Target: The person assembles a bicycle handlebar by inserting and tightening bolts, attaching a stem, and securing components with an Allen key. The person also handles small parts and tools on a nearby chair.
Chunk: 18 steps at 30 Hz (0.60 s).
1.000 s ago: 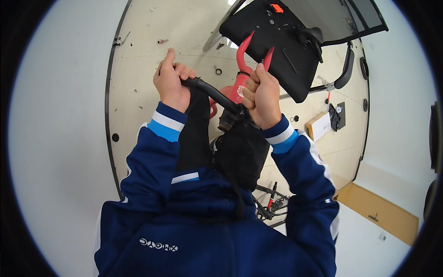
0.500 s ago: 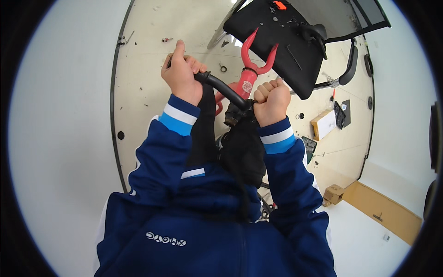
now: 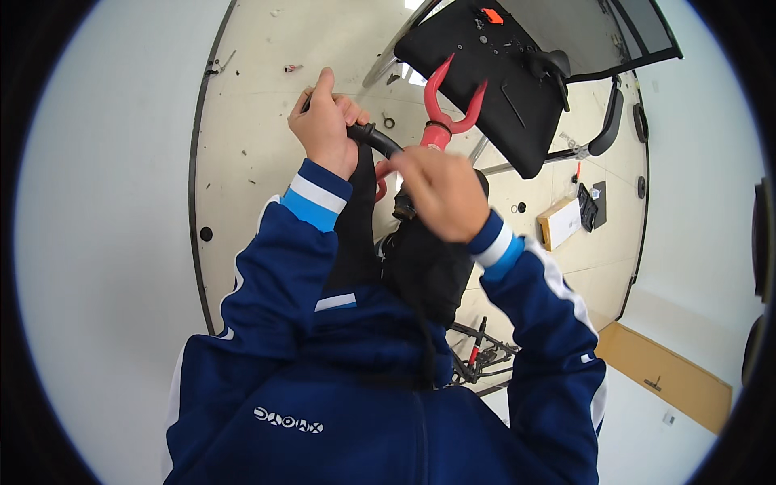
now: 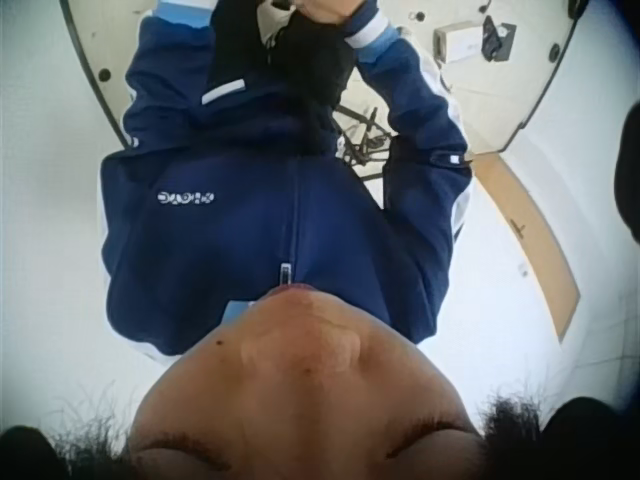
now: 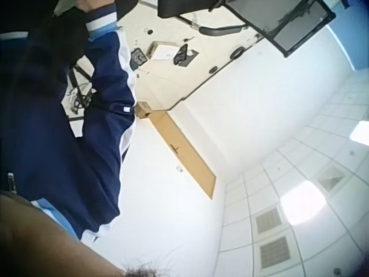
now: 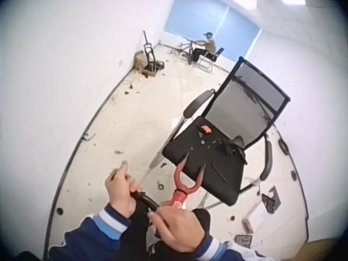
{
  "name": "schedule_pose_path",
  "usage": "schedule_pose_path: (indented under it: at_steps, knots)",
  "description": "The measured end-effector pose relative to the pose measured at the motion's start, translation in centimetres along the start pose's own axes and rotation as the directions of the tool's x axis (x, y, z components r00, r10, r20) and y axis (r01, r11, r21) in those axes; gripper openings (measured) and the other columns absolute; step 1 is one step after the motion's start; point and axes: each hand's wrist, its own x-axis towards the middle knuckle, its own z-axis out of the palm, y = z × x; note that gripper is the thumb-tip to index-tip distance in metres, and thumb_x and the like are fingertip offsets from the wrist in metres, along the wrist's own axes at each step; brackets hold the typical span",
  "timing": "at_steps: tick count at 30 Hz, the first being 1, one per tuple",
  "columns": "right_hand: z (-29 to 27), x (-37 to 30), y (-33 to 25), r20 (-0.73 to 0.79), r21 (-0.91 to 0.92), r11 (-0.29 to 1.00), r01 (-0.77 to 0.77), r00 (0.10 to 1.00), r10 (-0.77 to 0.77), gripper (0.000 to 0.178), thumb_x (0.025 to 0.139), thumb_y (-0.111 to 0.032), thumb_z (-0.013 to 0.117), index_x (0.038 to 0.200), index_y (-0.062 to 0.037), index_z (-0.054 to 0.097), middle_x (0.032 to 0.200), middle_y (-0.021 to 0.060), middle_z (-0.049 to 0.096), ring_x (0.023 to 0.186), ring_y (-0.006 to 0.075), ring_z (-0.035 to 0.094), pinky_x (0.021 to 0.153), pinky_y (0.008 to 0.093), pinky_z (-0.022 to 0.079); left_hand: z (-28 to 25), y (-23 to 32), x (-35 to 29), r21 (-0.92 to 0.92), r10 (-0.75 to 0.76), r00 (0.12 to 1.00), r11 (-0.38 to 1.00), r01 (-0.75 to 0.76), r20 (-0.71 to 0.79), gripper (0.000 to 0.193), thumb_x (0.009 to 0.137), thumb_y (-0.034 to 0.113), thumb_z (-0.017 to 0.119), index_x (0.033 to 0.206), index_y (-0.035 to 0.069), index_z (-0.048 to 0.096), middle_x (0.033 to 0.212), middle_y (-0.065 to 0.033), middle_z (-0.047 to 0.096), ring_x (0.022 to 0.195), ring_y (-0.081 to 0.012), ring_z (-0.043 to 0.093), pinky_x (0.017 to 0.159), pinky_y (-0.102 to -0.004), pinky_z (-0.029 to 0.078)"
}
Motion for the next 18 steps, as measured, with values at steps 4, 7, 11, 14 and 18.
schedule_pose_path:
  at_steps: [4,7,11,14,18]
  knots:
    - [1.2,-3.8,0.0,0.014,-0.308,0.879,0.363,0.926,-0.378,0.02,0.081,-0.018,0.07,0.077,-0.0032,0.057,0.077,0.0094,0.054,0.079,0.0294,0.055,0.075,0.0409,0.043,0.1,0.1,-0.2,-0.003,-0.016,1.0,1.0,0.016,0.011,0.034,0.092,0.019,0.061,0.071,0.012,0.035,0.052,0.0,0.031,0.045,-0.0138,0.031,0.048,-0.0343,0.033]
    - [0.3,-6.3,0.7,0.014,-0.347,0.863,0.367,0.922,-0.387,0.021,0.075,-0.016,0.07,0.086,-0.0007,0.059,0.095,0.0141,0.058,0.096,0.0321,0.058,0.095,0.046,0.042,-0.1,0.1,0.0,0.001,-0.011,0.999,1.0,0.011,0.03,0.033,0.091,0.017,0.061,0.071,0.012,0.036,0.052,-0.0001,0.032,0.045,-0.0138,0.031,0.048,-0.0348,0.034]
    - [-1.0,-9.9,3.7,-0.08,-0.443,0.856,0.269,0.938,-0.336,0.032,0.068,-0.002,0.065,0.1,0.0004,0.064,0.121,0.0188,0.059,0.12,0.0357,0.053,0.106,0.0488,0.037,-0.8,-0.1,0.6,-0.001,-0.028,0.999,1.0,0.028,0.03,0.032,0.09,0.016,0.061,0.071,0.012,0.036,0.054,0.0002,0.032,0.046,-0.0135,0.031,0.049,-0.0352,0.034]
    - [-4.2,-11.1,7.2,-0.249,-0.619,0.785,-0.005,0.949,-0.191,0.047,0.074,0.003,0.061,0.121,-0.0024,0.059,0.127,0.0176,0.057,0.118,0.0369,0.054,0.102,0.0456,0.042,-1.0,-0.1,0.8,-0.003,-0.035,0.999,0.999,0.036,0.026,0.032,0.09,0.016,0.061,0.071,0.012,0.035,0.054,0.0004,0.031,0.047,-0.0134,0.031,0.049,-0.035,0.034]
    - [-8.3,-10.0,9.7,-0.592,-0.174,0.926,-0.336,0.787,0.174,0.039,0.087,-0.004,0.061,0.125,-0.0029,0.053,0.115,0.0165,0.065,0.104,0.0316,0.063,0.09,0.0389,0.049,-0.9,0.0,0.8,0.043,-0.017,1.0,0.999,0.016,0.021,0.032,0.09,0.017,0.061,0.071,0.011,0.035,0.057,0.0004,0.032,0.049,-0.0132,0.031,0.05,-0.0348,0.034]
